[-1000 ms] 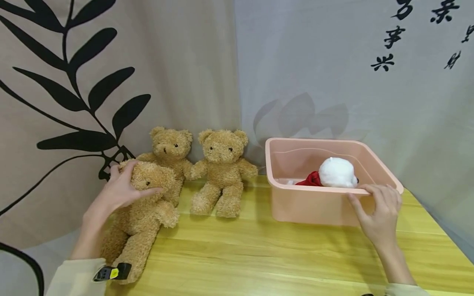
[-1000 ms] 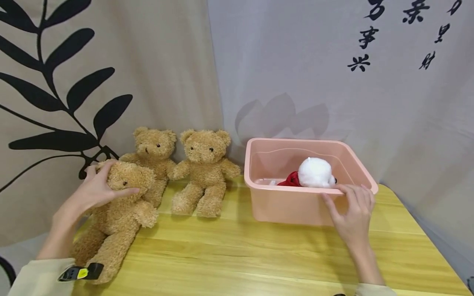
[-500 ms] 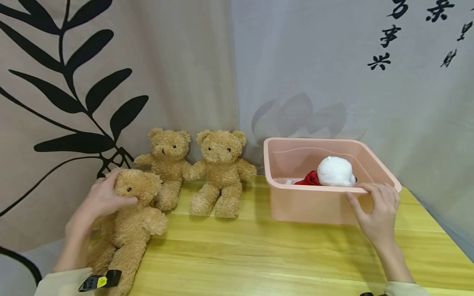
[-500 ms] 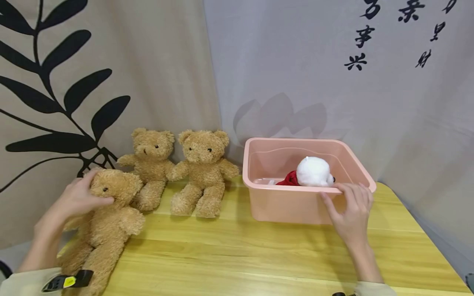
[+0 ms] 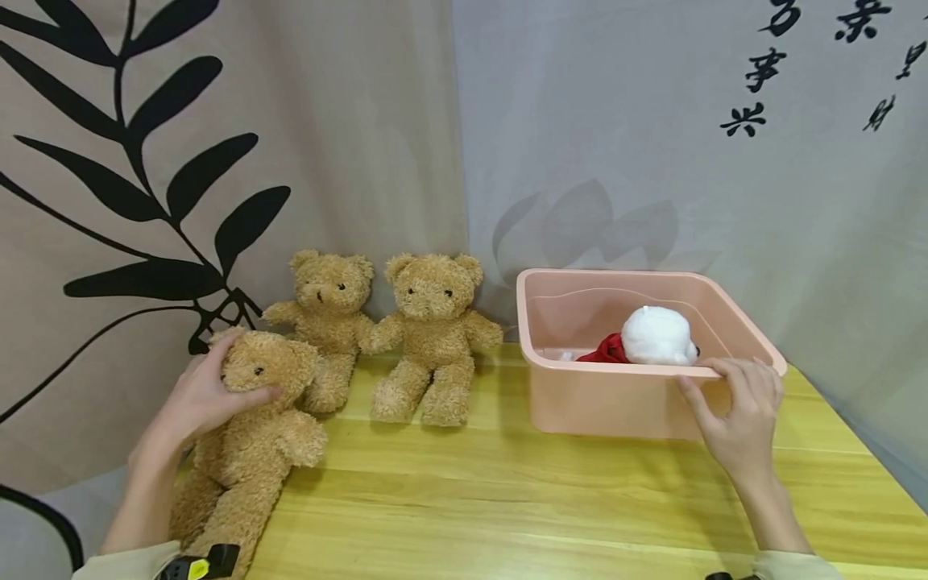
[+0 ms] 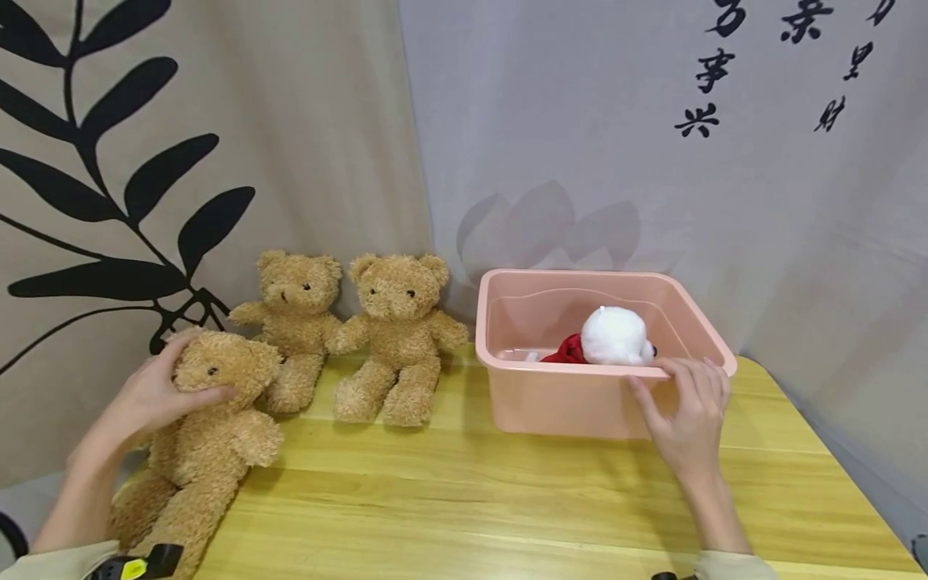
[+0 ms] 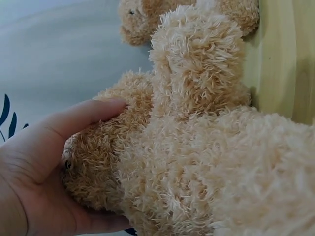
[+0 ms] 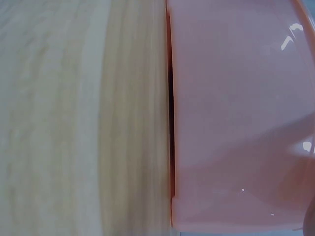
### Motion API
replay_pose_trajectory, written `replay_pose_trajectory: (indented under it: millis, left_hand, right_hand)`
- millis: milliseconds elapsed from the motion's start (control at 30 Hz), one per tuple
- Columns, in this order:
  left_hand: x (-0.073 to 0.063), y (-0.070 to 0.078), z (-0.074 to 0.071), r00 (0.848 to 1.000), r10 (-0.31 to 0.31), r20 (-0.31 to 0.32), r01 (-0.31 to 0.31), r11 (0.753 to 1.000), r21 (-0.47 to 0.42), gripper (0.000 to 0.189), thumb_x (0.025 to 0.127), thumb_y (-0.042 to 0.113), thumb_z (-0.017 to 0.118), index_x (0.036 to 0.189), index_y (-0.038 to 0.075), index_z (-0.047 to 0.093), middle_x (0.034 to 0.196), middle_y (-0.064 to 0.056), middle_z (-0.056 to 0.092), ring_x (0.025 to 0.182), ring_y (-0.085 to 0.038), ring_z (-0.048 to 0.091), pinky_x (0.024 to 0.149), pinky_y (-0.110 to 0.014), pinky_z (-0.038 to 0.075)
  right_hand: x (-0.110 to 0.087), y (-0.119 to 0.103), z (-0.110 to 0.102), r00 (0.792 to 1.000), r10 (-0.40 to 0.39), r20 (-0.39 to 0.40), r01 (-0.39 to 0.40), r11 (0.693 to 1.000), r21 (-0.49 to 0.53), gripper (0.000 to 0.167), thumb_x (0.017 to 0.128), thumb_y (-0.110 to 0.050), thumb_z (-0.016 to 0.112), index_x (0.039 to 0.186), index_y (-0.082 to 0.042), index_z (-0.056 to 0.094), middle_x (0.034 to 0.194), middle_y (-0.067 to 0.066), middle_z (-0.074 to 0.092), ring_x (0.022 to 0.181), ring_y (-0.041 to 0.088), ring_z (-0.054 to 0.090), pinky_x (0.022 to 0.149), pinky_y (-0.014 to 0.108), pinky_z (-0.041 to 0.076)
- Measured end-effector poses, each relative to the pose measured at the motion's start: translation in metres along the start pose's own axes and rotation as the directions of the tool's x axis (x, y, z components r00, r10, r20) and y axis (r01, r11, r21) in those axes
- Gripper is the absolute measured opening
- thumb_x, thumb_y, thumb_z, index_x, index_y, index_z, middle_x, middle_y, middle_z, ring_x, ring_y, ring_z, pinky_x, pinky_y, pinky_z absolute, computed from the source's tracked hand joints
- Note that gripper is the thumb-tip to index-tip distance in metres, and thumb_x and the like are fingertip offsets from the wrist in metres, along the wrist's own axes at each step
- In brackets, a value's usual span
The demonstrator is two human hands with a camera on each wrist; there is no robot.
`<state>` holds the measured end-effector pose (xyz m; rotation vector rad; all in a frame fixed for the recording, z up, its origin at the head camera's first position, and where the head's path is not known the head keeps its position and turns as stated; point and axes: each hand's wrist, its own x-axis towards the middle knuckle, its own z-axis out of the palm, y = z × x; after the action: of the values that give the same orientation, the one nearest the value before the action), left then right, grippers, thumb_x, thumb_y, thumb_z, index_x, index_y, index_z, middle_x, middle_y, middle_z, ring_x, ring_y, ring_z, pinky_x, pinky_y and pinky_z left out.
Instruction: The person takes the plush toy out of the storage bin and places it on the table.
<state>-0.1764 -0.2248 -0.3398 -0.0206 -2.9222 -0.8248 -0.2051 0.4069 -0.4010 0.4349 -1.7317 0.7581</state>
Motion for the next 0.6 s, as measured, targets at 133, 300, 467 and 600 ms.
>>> replay_pose_trajectory:
  millis: [133, 300, 467, 600]
  left_hand:
    - [-0.004, 0.003, 0.003, 0.995, 0.004, -0.100, -0.010, 0.999, -0.052, 0.104, 0.088, 0.049, 0.075, 0.160, 0.004, 0.015, 0.152, -0.041, 0.020, 0.125, -0.060, 0.032, 0.081, -0.073, 0.041]
    - [-0.006, 0.013, 0.005, 0.975, -0.016, -0.221, -0.006, 0.995, -0.096, 0.091, 0.091, 0.046, 0.072, 0.158, 0.003, 0.026, 0.151, -0.039, 0.020, 0.130, -0.060, 0.028, 0.086, -0.075, 0.037]
    - [-0.006, 0.030, 0.007, 0.957, -0.027, -0.290, -0.005, 0.994, -0.107, 0.084, 0.093, 0.042, 0.069, 0.156, 0.004, 0.029, 0.151, -0.038, 0.021, 0.129, -0.057, 0.030, 0.088, -0.075, 0.034]
    - [-0.006, 0.043, 0.010, 0.937, -0.033, -0.348, -0.014, 0.991, -0.130, 0.077, 0.094, 0.034, 0.070, 0.155, 0.004, 0.033, 0.151, -0.036, 0.023, 0.132, -0.056, 0.028, 0.093, -0.076, 0.030]
  right_hand:
    - [0.001, -0.001, 0.000, 1.000, -0.001, -0.004, 0.001, 1.000, 0.001, 0.074, 0.091, -0.063, 0.064, 0.089, 0.012, 0.066, 0.087, 0.026, 0.063, 0.090, 0.039, 0.048, 0.107, 0.043, 0.024]
    - [0.000, -0.001, 0.000, 1.000, 0.001, -0.007, -0.001, 1.000, -0.001, 0.074, 0.091, -0.063, 0.064, 0.089, 0.012, 0.066, 0.087, 0.026, 0.062, 0.089, 0.039, 0.048, 0.107, 0.041, 0.024]
    - [0.000, -0.001, 0.000, 1.000, -0.001, -0.010, 0.001, 1.000, -0.001, 0.074, 0.091, -0.063, 0.064, 0.089, 0.012, 0.066, 0.087, 0.026, 0.062, 0.089, 0.040, 0.048, 0.107, 0.041, 0.024]
    - [0.000, 0.001, 0.000, 1.000, -0.002, -0.007, 0.002, 1.000, -0.002, 0.074, 0.091, -0.063, 0.064, 0.090, 0.012, 0.066, 0.088, 0.026, 0.063, 0.089, 0.039, 0.049, 0.108, 0.043, 0.024]
